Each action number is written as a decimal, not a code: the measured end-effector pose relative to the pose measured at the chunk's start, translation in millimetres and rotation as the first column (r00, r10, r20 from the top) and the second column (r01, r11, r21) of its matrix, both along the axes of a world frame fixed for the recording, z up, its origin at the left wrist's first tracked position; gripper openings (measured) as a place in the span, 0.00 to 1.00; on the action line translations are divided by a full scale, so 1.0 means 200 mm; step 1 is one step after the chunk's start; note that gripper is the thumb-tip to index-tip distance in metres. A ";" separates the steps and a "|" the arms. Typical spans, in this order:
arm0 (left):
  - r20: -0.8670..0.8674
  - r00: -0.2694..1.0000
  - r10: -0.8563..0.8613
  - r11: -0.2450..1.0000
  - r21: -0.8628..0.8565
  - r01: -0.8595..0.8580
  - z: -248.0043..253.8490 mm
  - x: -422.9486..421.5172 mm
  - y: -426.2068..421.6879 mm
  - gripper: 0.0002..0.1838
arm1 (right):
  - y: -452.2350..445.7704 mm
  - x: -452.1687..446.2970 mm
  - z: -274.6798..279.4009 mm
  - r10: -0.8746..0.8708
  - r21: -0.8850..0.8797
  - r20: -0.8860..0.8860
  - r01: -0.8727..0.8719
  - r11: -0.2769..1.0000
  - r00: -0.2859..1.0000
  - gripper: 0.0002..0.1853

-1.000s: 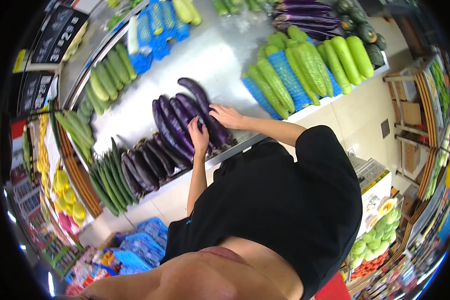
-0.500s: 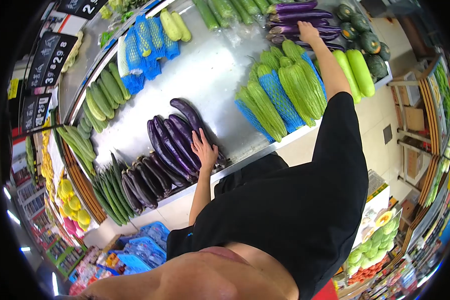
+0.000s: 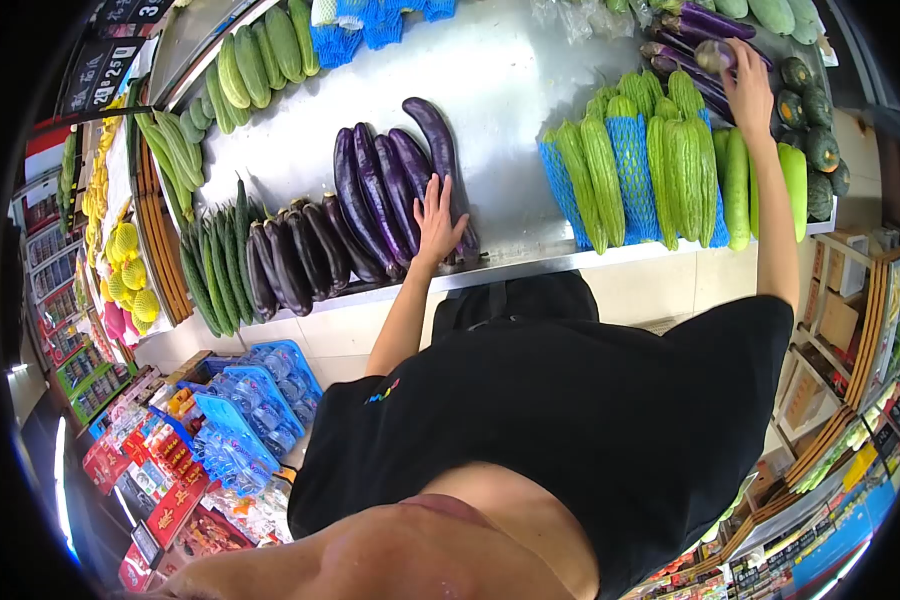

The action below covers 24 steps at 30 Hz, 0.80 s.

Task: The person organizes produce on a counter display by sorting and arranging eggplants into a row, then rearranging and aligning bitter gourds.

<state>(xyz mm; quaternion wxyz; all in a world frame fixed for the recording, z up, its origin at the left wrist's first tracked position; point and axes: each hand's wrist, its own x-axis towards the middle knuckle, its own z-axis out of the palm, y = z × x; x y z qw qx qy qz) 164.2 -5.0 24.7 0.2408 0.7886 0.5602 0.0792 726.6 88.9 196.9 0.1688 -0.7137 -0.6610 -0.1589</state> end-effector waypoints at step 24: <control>0.172 0.981 -0.087 0.995 -0.038 0.095 -0.01 -0.09 -0.03 0.41 | -0.42 -1.78 -0.86 0.595 -0.304 -0.463 -0.748 0.590 0.657 0.18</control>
